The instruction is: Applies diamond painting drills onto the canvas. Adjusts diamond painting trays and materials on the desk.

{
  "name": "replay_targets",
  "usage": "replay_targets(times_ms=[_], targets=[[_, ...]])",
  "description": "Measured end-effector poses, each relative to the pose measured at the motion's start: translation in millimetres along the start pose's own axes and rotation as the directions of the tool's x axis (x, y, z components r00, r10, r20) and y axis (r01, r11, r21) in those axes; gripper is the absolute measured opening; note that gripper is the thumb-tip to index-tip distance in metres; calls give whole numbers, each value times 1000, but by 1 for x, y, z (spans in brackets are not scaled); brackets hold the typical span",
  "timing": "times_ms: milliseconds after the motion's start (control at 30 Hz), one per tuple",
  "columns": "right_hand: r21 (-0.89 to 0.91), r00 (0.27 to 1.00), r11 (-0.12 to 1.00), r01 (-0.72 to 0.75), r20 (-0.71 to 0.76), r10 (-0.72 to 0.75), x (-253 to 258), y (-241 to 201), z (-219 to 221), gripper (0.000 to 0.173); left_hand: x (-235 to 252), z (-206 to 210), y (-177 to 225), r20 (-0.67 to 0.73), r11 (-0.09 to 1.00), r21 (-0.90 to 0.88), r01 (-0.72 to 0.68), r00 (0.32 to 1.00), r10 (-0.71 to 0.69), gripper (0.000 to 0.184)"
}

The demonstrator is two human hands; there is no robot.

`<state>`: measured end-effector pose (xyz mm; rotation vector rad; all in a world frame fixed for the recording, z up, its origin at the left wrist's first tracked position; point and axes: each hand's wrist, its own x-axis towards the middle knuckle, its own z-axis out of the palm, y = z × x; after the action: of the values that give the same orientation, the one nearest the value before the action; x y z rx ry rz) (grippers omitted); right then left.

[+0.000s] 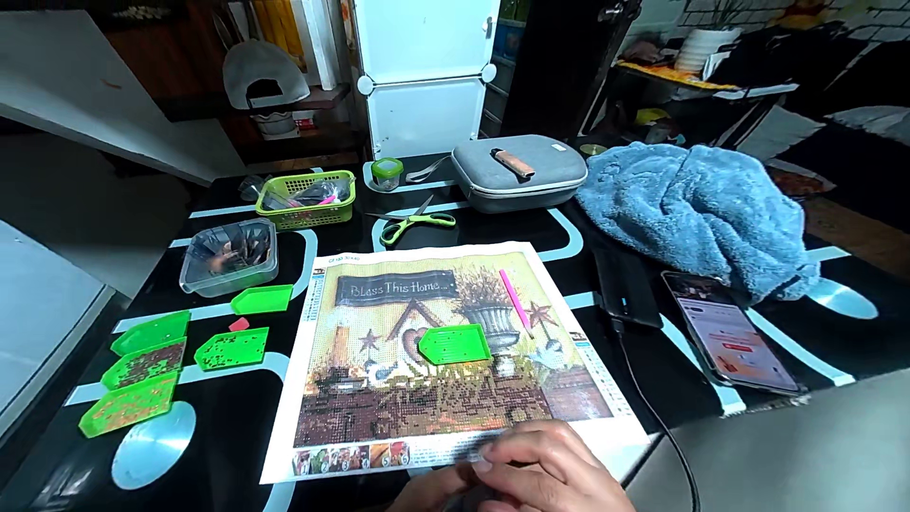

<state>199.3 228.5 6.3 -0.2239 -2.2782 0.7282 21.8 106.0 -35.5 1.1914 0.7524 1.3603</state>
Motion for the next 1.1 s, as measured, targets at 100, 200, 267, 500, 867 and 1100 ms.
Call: replay_targets(times_ms=[100, 200, 267, 500, 867, 1100], targets=[[-114, 999, 993, 37, -1, -37, -5, 3, 1, 25, 7, 5, 10, -57, 994, 104, -18, 998, 24, 44], [-142, 999, 989, 45, -7, -46, -7, 4, 2, 25, 11, 7, 11, -63, 989, 144, -36, 997, 46, 47], [-154, 998, 987, 54, -11, -57, -8, 4, 2, 25, 12, 9, 13, -78, 989, 142, -28, 996, 39, 47], [-227, 993, 967, 112, -12, -118, -10, 7, 0, 23, 11, 13, 20, -115, 993, 110, 41, 993, -28, 41], [-234, 993, 967, 102, -40, -114, -11, 8, 3, 23, 12, 12, 23, -138, 982, 178, 59, 990, -35, 39], [-230, 989, 966, 119, -59, -136, -12, 7, 3, 18, 10, 14, 23, -147, 986, 151, 76, 988, -54, 36]])
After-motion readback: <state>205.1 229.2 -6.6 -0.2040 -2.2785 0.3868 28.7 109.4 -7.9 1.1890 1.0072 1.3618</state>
